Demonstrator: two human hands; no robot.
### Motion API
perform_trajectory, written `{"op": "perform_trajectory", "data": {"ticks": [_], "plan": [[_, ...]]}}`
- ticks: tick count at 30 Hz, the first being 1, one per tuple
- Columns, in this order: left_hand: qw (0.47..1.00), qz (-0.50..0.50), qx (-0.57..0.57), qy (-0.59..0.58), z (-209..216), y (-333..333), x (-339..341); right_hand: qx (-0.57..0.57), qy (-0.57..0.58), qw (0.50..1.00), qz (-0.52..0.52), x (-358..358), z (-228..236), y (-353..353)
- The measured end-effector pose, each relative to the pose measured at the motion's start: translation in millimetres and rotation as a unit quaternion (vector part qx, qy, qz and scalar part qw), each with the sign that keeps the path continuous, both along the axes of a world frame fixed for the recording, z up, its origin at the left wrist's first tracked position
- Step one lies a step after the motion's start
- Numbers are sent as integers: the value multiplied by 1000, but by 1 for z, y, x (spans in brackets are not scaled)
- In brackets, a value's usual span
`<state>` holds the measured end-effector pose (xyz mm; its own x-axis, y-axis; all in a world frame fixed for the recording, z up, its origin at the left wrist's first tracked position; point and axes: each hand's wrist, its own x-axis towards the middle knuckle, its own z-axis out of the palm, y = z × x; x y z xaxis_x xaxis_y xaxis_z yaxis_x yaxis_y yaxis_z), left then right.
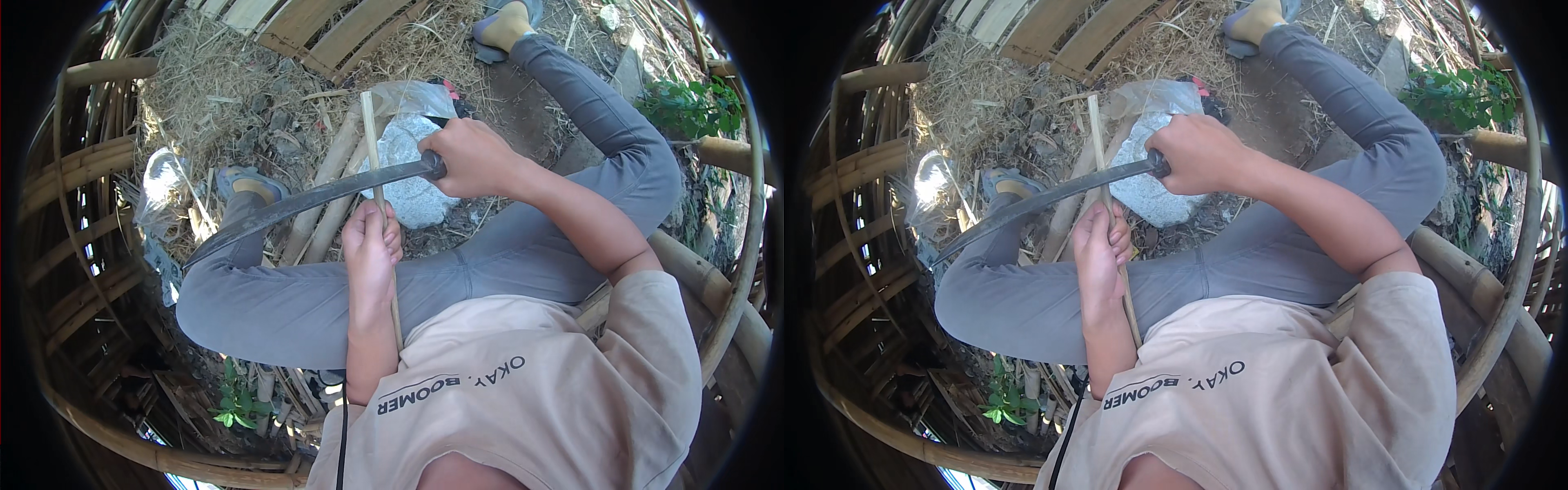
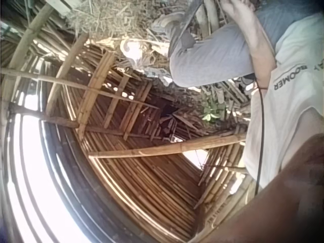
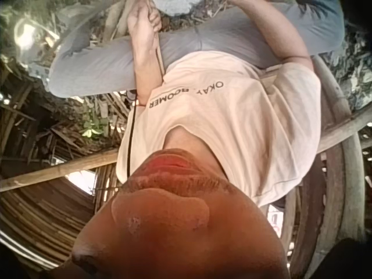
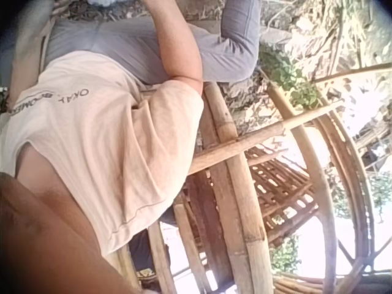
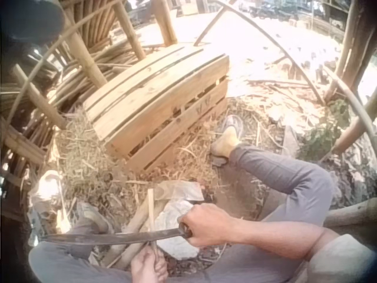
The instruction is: The person whittles a bamboo stick with a sickle, sets it aside, and scrapes another bamboo stick with the sickle.
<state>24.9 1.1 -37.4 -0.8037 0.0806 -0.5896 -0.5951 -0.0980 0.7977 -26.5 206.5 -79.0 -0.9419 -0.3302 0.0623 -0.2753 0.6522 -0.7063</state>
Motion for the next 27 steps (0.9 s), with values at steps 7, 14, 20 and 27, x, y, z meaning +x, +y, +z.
{"op": "perform_trajectory", "data": {"ticks": [7, 14, 20, 27], "plan": [[998, -28, -50, 36, -17, 12, 8, 3, -3, 1000, 9, 2, 0, -6], [999, -8, -31, -19, -12, 10, 3, 4, -23, 1000, 12, 2, 0, -8], [999, -3, -25, -21, -9, 10, 1, 5, -19, 1000, 13, 6, -1, -7], [996, -20, -84, 27, -14, 15, 10, 53, -20, 998, 1, 1, -12, -11]]}}
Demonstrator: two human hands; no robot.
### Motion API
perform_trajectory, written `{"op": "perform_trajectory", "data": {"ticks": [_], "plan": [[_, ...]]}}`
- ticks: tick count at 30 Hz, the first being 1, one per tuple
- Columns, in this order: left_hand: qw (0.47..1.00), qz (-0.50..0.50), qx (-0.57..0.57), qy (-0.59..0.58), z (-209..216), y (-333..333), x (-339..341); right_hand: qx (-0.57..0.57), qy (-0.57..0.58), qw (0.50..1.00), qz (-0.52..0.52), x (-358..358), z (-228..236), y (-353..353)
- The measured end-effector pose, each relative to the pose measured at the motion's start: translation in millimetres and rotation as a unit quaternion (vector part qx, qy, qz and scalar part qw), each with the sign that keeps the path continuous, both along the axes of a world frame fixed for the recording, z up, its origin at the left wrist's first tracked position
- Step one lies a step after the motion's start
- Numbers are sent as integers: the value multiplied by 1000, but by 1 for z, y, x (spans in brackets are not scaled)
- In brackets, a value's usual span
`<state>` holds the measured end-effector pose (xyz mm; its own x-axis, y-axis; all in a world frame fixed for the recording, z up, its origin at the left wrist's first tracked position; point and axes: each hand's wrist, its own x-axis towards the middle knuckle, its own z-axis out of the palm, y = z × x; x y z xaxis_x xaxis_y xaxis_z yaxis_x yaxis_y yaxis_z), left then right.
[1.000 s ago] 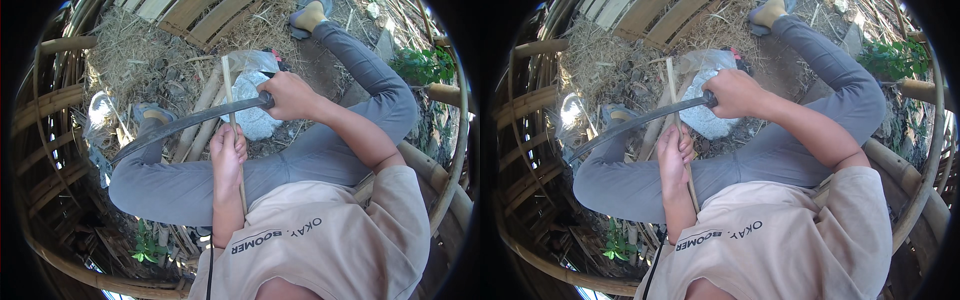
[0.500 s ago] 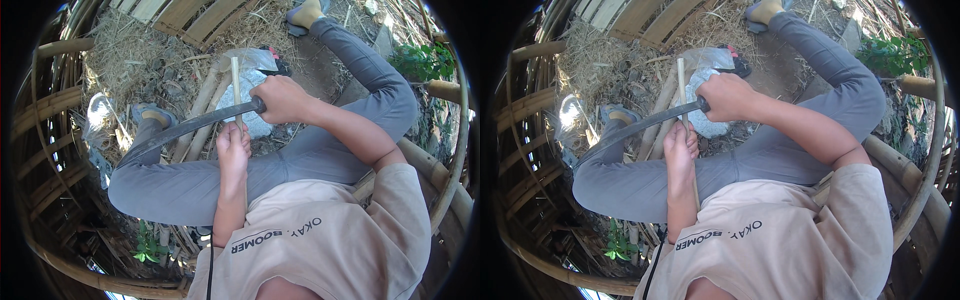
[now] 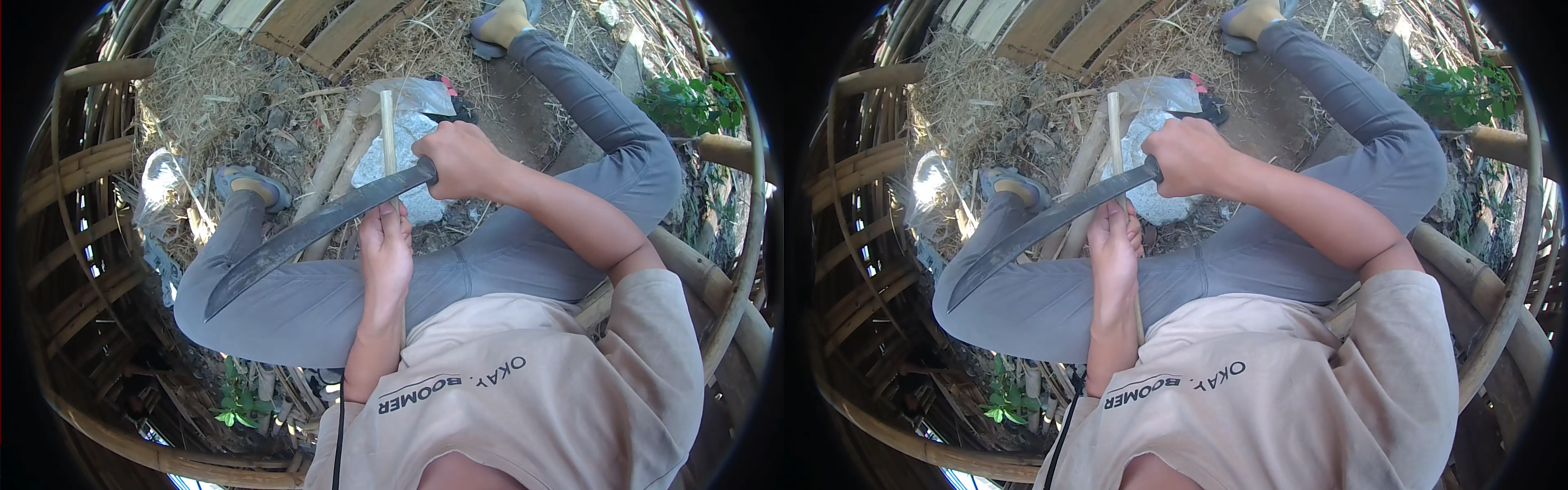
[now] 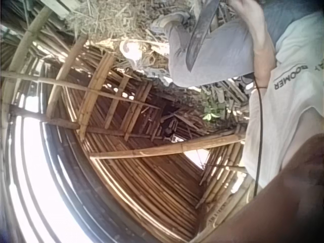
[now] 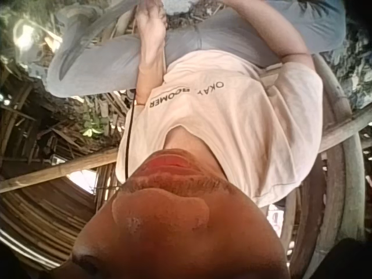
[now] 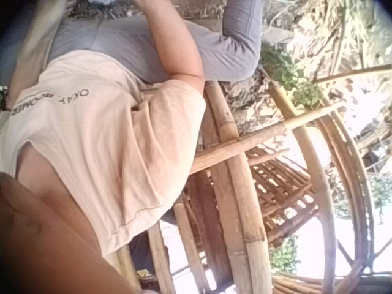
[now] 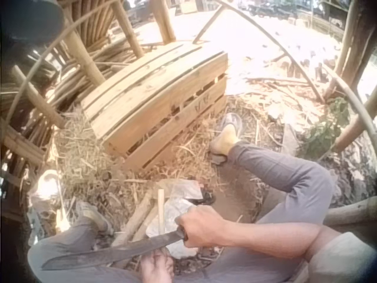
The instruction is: The person whittles a bamboo stick with a sickle, sets it aside, and scrapes another bamboo stick with the sickle.
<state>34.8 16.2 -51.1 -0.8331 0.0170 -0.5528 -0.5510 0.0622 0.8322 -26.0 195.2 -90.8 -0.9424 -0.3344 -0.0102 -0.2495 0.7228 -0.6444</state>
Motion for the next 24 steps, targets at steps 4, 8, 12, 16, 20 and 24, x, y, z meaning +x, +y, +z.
{"op": "perform_trajectory", "data": {"ticks": [4, 8, 12, 16, 20, 24], "plan": [[997, -30, -53, 56, -8, -6, 2, 1, 3, 1000, -24, -6, -5, 0], [994, -31, -75, 67, -9, -6, 4, 15, 9, 999, -27, -10, -8, 1], [988, -37, -113, 96, -6, -4, 4, 24, 13, 999, -36, -11, -6, -1], [988, -34, -103, 109, -2, -10, 5, 52, 41, 996, -53, -25, -4, 10], [995, -35, -33, 83, 9, -6, 11, 42, 112, 981, -151, -55, -16, 60], [996, -54, 47, 47, 6, 6, 8, 45, 80, 976, -199, -55, -19, 66]]}}
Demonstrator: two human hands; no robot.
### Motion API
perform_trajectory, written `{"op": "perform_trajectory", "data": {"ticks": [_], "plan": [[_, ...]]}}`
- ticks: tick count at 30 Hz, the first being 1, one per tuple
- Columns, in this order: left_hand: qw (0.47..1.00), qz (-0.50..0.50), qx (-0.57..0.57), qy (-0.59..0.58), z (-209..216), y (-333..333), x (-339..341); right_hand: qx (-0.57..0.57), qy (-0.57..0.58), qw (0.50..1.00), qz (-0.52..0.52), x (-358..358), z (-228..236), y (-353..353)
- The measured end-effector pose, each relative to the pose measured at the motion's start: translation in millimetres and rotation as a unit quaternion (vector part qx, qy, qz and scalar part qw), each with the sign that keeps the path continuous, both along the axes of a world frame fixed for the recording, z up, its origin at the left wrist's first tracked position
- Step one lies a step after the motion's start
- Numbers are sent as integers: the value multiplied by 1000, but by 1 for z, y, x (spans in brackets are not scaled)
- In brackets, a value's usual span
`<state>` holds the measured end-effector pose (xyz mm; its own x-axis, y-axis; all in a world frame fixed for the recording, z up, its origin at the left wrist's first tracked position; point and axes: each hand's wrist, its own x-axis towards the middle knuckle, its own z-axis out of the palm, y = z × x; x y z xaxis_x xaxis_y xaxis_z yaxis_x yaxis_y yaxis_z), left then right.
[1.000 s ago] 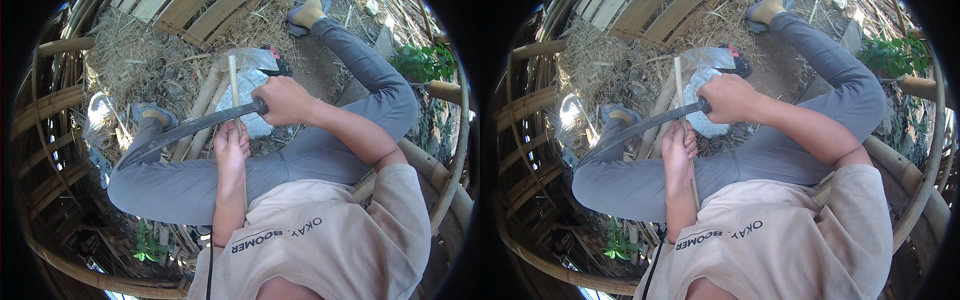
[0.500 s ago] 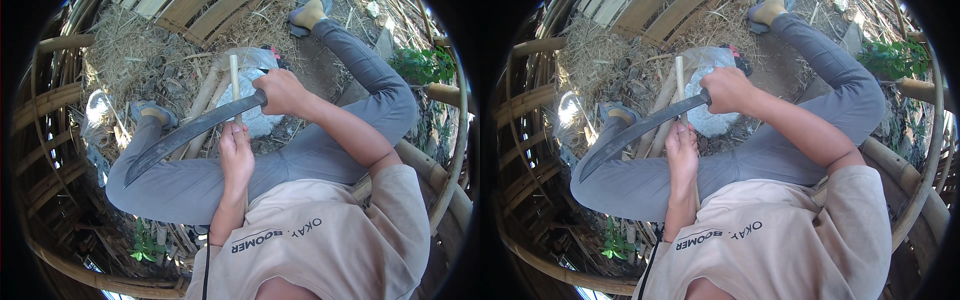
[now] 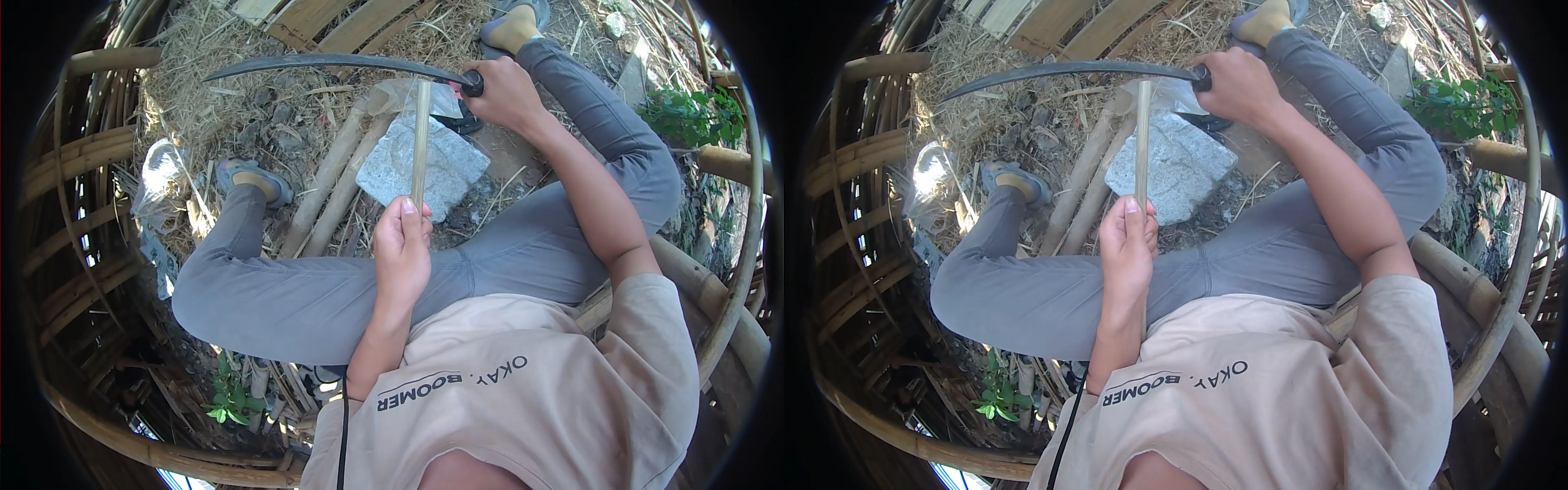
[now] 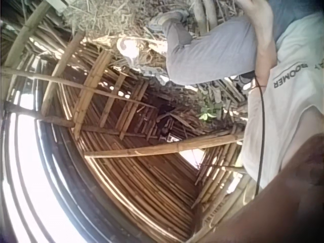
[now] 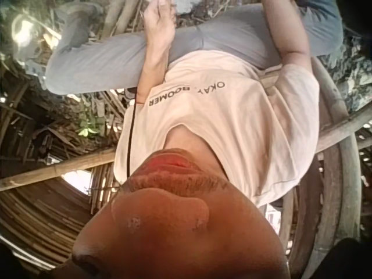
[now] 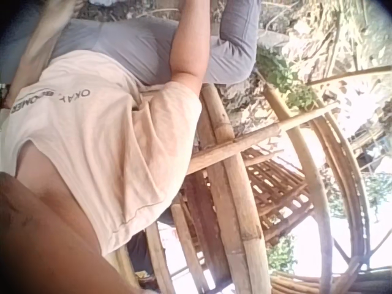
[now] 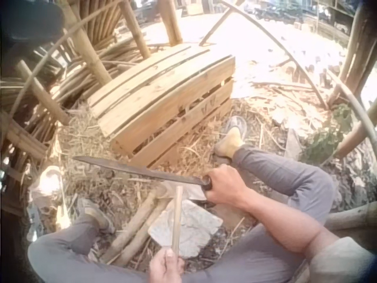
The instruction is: The person whittles a bamboo stick with a sickle, sets it aside, and scrapes another bamboo stick with the sickle.
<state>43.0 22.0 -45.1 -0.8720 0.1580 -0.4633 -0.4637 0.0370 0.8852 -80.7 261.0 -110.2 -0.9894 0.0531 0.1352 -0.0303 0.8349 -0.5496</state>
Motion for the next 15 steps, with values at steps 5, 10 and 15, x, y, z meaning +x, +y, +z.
{"op": "perform_trajectory", "data": {"ticks": [5, 10, 15], "plan": [[998, 35, 24, -42, 6, -13, -9, -30, 13, 998, 50, 11, 6, -3], [994, 53, 56, -80, 10, -18, -15, -108, -29, 987, 112, 25, 21, -25], [994, 55, 53, -75, 8, -18, -14, -137, -24, 976, 166, 43, 26, -44]]}}
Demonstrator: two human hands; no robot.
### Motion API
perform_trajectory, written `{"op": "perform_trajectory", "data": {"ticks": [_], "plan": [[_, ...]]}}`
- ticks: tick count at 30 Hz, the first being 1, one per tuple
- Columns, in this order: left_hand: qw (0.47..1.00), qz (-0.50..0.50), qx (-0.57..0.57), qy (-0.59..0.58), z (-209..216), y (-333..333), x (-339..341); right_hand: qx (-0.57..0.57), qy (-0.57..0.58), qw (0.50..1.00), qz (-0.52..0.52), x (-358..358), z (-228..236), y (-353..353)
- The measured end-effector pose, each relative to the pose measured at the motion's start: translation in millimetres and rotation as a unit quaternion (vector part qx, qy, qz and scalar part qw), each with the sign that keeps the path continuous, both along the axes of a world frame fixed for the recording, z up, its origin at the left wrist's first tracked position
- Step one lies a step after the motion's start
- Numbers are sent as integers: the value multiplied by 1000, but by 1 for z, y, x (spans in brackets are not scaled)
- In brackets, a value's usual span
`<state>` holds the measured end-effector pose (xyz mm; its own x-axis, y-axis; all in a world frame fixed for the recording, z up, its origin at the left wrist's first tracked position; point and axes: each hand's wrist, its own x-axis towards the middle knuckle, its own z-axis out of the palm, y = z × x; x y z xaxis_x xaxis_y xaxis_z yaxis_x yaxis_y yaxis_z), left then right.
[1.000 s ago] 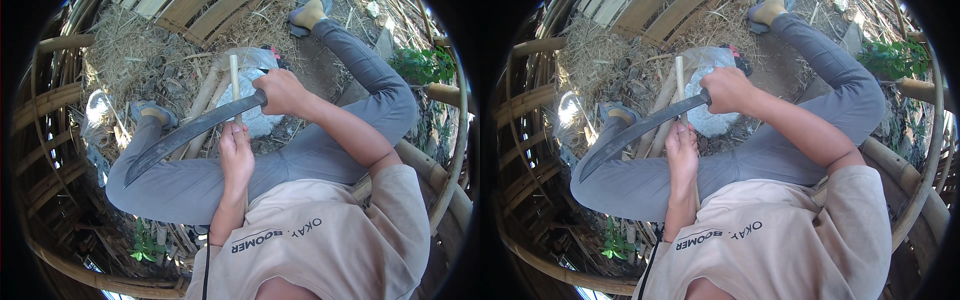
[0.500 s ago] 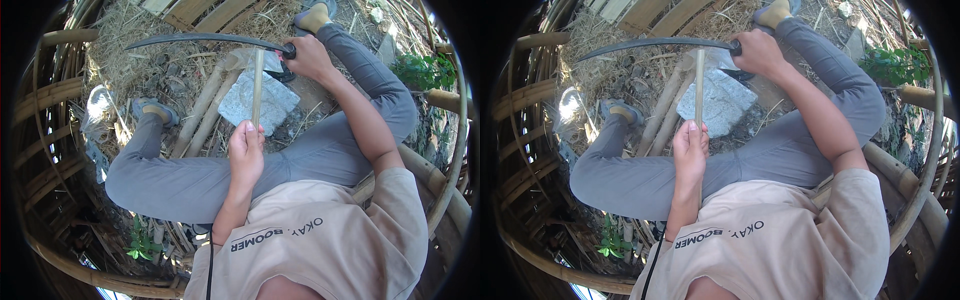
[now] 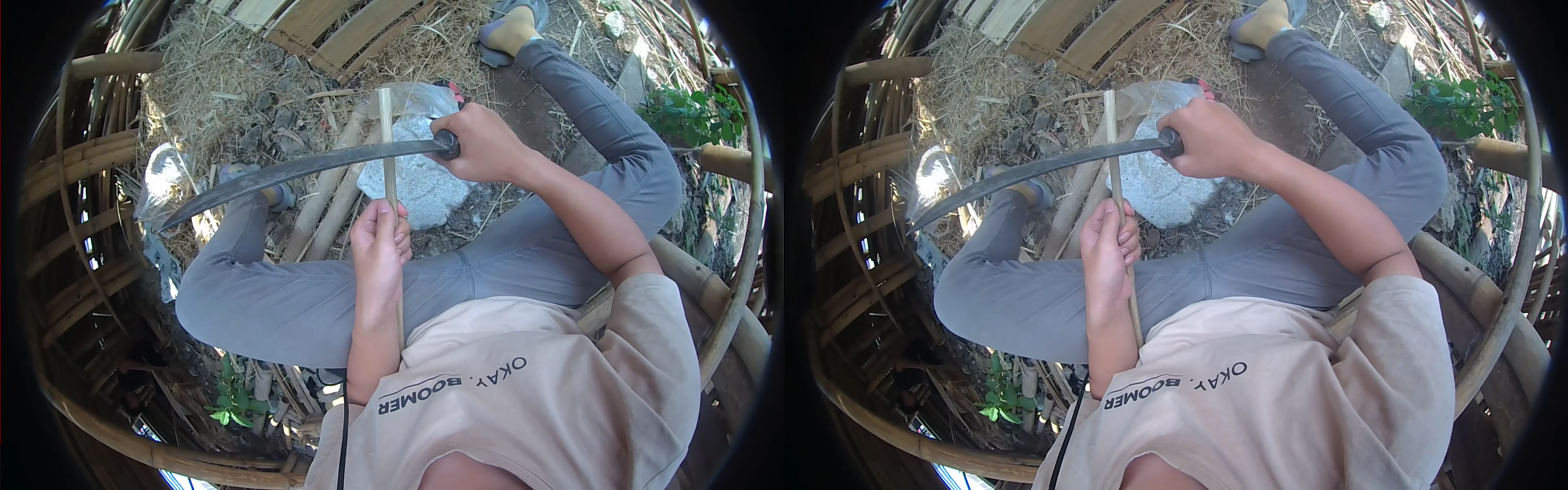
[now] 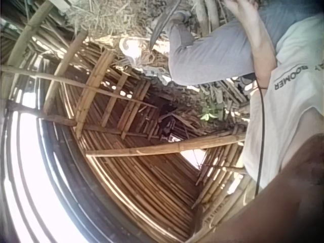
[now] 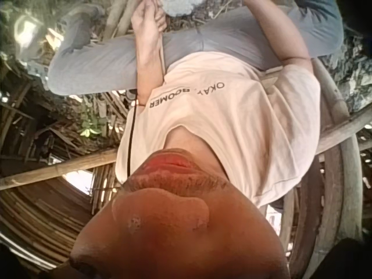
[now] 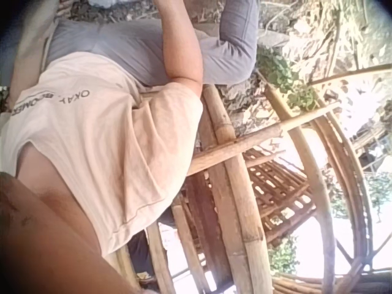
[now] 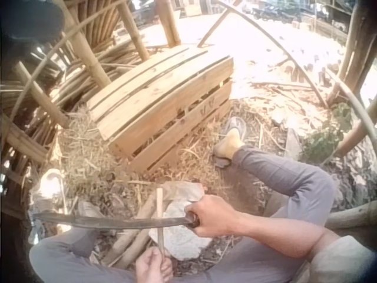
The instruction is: The person whittles a bamboo stick with a sickle, sets it aside, and scrapes another bamboo stick with the sickle.
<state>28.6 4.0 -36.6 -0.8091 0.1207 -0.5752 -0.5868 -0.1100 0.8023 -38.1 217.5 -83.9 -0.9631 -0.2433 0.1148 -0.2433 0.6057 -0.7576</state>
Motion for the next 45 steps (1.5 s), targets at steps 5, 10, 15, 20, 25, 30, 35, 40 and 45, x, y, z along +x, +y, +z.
{"op": "perform_trajectory", "data": {"ticks": [5, 10, 15, 20, 25, 30, 35, 40, 45], "plan": [[1000, -6, -11, 14, -9, 4, 4, 39, -20, 998, 54, 9, -1, -15], [987, -37, -143, 71, -42, 3, 11, 108, -48, 991, 61, 8, -13, -22], [973, -45, -201, 107, -37, 6, 12, 105, -8, 994, -8, -3, -27, -18], [978, -60, -158, 119, -34, 9, 19, 121, 12, 991, -47, -24, -37, 21], [985, -54, -136, 88, -31, 8, 13, 180, 8, 982, -59, -29, -32, 22], [986, -38, -131, 99, -32, 6, 14, 236, 7, 970, -61, -34, -18, 16], [982, -36, -126, 137, -33, 7, 15, 185, 53, 975, -108, -35, -30, 29], [990, -67, -46, 112, -13, 14, 22, 162, 17, 967, -199, -50, -47, 63], [992, -51, -29, 115, -19, 14, 19, 58, 19, 979, -195, -37, -34, 48]]}}
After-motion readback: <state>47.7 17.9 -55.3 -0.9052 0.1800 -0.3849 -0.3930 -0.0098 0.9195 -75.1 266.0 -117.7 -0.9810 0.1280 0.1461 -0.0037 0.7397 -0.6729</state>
